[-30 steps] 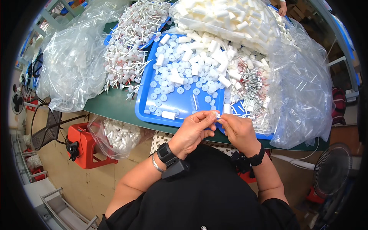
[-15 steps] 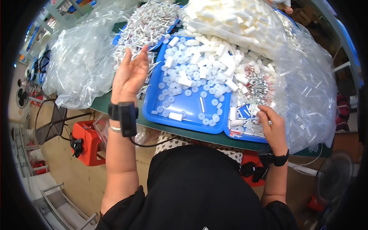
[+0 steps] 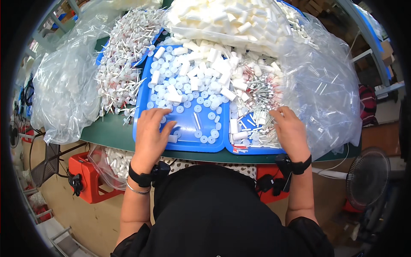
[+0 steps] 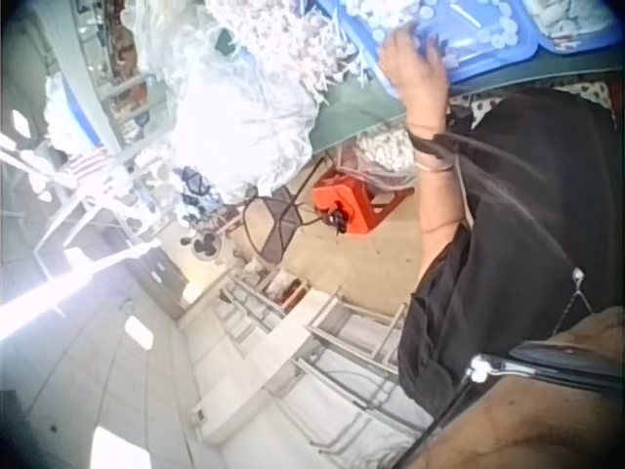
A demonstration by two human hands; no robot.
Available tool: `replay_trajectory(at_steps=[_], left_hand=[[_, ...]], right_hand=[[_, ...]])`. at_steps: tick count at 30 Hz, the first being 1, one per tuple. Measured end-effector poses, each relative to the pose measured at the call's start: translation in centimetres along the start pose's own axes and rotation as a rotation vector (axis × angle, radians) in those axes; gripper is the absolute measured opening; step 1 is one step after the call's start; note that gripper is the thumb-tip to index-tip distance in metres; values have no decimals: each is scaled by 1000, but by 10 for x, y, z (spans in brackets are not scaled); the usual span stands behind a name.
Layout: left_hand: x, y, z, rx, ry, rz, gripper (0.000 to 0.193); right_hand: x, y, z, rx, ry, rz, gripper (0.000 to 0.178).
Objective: The person assembles small white plastic components by hand. They pick up a cylindrical piece and a thin rod from a blue tray, insert the rod into the cylinder, and place the finished assembly into a pile on the table. This repetitive process continues throughout the video.
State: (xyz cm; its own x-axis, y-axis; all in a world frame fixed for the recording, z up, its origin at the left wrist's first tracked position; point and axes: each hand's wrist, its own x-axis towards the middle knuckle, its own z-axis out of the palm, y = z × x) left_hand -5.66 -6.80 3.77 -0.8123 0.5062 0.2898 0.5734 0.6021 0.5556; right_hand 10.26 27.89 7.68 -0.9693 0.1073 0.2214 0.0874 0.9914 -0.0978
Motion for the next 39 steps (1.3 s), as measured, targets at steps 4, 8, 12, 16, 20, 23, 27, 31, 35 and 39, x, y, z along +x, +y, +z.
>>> replay_trajectory(at_steps=[4, 8, 12, 16, 20, 23, 27, 31, 35, 39], left_hand=[[-9, -11, 1, 119, -41, -59, 30], [-13, -18, 10, 47, -50, -76, 30], [-9, -14, 9, 12, -83, -147, 30], [-8, -11, 4, -196, -60, -131, 26], [-1, 18, 4, -902, -172, -449, 22], [1, 47, 13, -1340, -381, -672, 30], [-11, 59, 47, -1793, -527, -775, 34], [-12, 65, 54, -1871, -574, -807, 33], [-13, 68, 52, -1868, -587, -835, 31], [-20, 60, 62, -1962, -621, -788, 30]], right_hand=[[4, 8, 17, -54, -47, -91, 21], [8, 2, 17, -26, -34, -130, 16], [15, -11, 10, 87, 61, -165, 14], [16, -23, -1, 369, 157, -21, 11], [9, -38, -6, 984, 105, 261, 11], [5, -62, -6, 1404, 4, 322, 14], [4, -87, 1, 1584, -36, 301, 12], [2, -95, 11, 1579, -29, 323, 12], [2, -95, 17, 1545, 7, 347, 13], [1, -94, 19, 1603, 30, 323, 13]])
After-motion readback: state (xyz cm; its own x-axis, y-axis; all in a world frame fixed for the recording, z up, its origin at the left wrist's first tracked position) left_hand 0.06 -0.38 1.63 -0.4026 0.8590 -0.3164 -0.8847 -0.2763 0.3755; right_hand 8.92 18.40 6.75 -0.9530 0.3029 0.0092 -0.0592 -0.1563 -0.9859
